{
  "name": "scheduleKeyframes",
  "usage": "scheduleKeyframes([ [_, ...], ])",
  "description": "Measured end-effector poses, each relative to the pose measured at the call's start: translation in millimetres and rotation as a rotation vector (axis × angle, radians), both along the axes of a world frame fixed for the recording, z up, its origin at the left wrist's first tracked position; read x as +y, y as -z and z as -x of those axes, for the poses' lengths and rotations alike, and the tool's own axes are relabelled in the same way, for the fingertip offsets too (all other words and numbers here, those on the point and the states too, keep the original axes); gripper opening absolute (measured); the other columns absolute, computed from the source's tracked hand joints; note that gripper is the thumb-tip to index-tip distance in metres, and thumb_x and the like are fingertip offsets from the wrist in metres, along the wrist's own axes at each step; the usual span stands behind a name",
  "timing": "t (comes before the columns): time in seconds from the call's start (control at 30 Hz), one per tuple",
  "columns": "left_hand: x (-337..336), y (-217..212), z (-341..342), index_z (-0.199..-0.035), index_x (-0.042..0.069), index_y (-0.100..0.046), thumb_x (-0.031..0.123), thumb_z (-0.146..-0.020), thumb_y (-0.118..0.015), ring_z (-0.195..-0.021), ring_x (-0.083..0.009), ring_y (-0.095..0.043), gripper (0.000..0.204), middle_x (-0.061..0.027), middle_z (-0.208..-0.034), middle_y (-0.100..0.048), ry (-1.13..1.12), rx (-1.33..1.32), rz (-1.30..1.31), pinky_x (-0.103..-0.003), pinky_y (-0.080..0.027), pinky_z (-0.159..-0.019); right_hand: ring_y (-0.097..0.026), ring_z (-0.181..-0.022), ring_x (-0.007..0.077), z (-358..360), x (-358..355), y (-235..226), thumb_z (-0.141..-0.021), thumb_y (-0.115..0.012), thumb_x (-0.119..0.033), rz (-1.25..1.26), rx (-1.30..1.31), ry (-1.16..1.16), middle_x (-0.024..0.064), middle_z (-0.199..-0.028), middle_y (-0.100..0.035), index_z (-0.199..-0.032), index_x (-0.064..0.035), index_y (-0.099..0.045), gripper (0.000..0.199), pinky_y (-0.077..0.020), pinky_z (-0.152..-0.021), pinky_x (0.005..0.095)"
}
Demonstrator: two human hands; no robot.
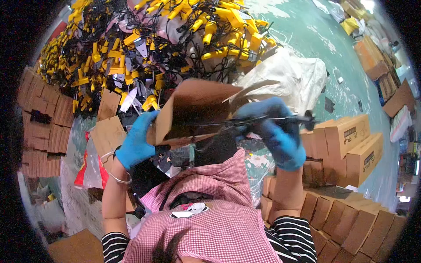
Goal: The person folds flat cardboard into boxes, packs electric tools and small packaged accessories into them, closes the boxes, and stacks the packed boxes onto a pile.
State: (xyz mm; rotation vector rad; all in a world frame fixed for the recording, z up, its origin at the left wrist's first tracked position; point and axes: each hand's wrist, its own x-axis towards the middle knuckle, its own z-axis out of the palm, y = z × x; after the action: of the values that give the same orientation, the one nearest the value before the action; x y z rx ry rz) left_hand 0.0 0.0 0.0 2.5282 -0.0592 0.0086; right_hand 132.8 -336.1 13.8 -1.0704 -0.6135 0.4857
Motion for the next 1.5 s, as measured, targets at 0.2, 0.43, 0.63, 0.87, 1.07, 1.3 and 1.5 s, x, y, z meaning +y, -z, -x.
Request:
scheduleKeyframes([
  [0.2, 15, 84, 64, -0.138, 0.000, -0.044, 0.013, -0.072, -0.084, -0.123, -0.0366, -0.054, 0.078, -0.0209, -0.129, -0.055, -0.165, -0.060, 0.357, -0.041, -0.042, -0.108, -0.064, -0.106, 0.0196, 24, 80, -42, -0.089, -0.066, 0.006, 0.274, -0.430, -0.192, 0.0095, -0.117, -0.066, -0.109, -0.0019, -0.062, 0.022, -0.0519, -0.092, 0.0321],
  [0.43, 1, 64, 93, -0.139, 0.005, -0.044, 0.019, -0.065, -0.091, -0.116, -0.0329, -0.057, 0.088, -0.0173, -0.130, -0.053, -0.150, -0.264, 0.207, -0.039, -0.045, -0.105, -0.071, -0.086, 0.0230, 45, 150, -48, -0.080, -0.065, -0.015, 0.892, -1.908, -0.240, 0.0055, -0.091, -0.074, -0.088, -0.0142, -0.075, 0.013, -0.0525, -0.066, 0.0372],
  [0.63, -23, 31, 84, -0.139, 0.007, -0.046, 0.030, -0.065, -0.090, -0.123, -0.0365, -0.050, 0.090, -0.0160, -0.131, -0.051, -0.247, -0.605, 0.616, -0.044, -0.040, -0.108, -0.073, -0.086, 0.0295, 45, 181, -42, -0.086, -0.061, -0.016, 0.832, -1.735, -0.753, 0.0133, -0.097, -0.074, -0.097, -0.0078, -0.076, 0.020, -0.0568, -0.074, 0.0419],
  [0.87, -12, 56, 74, -0.144, 0.005, -0.040, 0.036, -0.067, -0.089, -0.131, -0.0375, -0.045, 0.096, -0.0181, -0.139, -0.047, -0.304, -0.653, 0.670, -0.045, -0.033, -0.113, -0.066, -0.081, 0.0293, 89, 201, -103, -0.081, -0.072, -0.024, 0.886, -1.391, -0.843, 0.0129, -0.097, -0.065, -0.126, -0.0039, -0.058, 0.051, -0.0549, -0.068, 0.0399],
  [1.07, 101, 182, 86, -0.136, 0.002, -0.054, 0.025, -0.083, -0.076, -0.123, -0.0264, -0.056, 0.062, -0.0147, -0.129, -0.060, -0.501, -0.376, 1.003, -0.040, -0.044, -0.104, -0.068, -0.093, 0.0281, 79, 206, -87, -0.081, -0.077, -0.033, 1.417, -1.401, -0.914, 0.0155, -0.109, -0.068, -0.123, -0.0076, -0.064, 0.051, -0.0554, -0.081, 0.0386],
  [1.3, 290, 408, 157, -0.116, 0.015, -0.069, 0.025, -0.091, -0.055, -0.137, -0.0350, -0.038, 0.031, -0.0065, -0.143, -0.052, -0.932, 0.214, -0.613, -0.057, -0.027, -0.112, -0.066, -0.109, 0.0278, 82, 199, -98, -0.089, -0.070, -0.032, 1.220, -1.391, -0.658, 0.0161, -0.123, -0.066, -0.133, -0.0070, -0.057, 0.052, -0.0523, -0.096, 0.0392],
  [1.5, 329, 426, 110, -0.123, 0.018, -0.068, 0.034, -0.088, -0.060, -0.145, -0.0400, -0.025, 0.039, -0.0031, -0.157, -0.038, -0.645, 0.468, -0.867, -0.061, -0.018, -0.115, -0.064, -0.111, 0.0287, 90, 141, -79, -0.091, -0.065, -0.024, 1.390, -1.308, -0.578, 0.0153, -0.121, -0.065, -0.131, -0.0078, -0.060, 0.044, -0.0519, -0.091, 0.0405],
])
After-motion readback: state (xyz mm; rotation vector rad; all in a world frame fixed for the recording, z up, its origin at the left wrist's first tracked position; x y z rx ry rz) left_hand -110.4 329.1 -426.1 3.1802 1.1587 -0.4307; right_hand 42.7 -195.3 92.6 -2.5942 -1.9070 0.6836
